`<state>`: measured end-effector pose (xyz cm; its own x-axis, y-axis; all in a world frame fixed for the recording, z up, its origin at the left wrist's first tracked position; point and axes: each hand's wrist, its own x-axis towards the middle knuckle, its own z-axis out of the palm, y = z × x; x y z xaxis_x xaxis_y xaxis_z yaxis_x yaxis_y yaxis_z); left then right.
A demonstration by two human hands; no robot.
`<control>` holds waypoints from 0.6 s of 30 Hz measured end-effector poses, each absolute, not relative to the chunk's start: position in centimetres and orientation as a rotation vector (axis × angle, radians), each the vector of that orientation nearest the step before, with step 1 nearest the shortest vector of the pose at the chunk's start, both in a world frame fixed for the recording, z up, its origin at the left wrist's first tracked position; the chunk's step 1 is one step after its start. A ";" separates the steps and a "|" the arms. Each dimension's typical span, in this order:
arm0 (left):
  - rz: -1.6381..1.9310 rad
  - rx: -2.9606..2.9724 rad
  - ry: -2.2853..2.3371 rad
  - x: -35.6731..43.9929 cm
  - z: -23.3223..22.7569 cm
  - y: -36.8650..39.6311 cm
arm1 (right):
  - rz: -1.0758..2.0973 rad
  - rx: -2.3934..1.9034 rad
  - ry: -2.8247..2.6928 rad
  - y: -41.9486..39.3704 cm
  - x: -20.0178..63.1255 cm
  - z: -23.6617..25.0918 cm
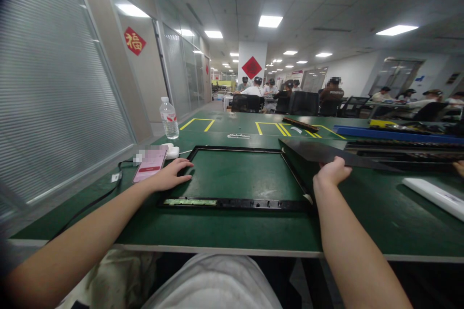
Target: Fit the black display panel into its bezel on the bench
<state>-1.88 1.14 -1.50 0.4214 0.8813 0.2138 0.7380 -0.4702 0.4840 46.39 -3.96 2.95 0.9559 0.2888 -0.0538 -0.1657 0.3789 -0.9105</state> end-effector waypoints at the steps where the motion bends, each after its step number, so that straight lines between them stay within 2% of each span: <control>1: 0.643 2.363 1.395 -1.9 -1.5 1.2 | 0.303 -1.161 -0.118 -3.9 46.5 2.9; 18: 0.588 2.435 1.395 -2.0 -1.8 1.5 | 0.518 -1.063 0.106 -1.9 49.9 -0.9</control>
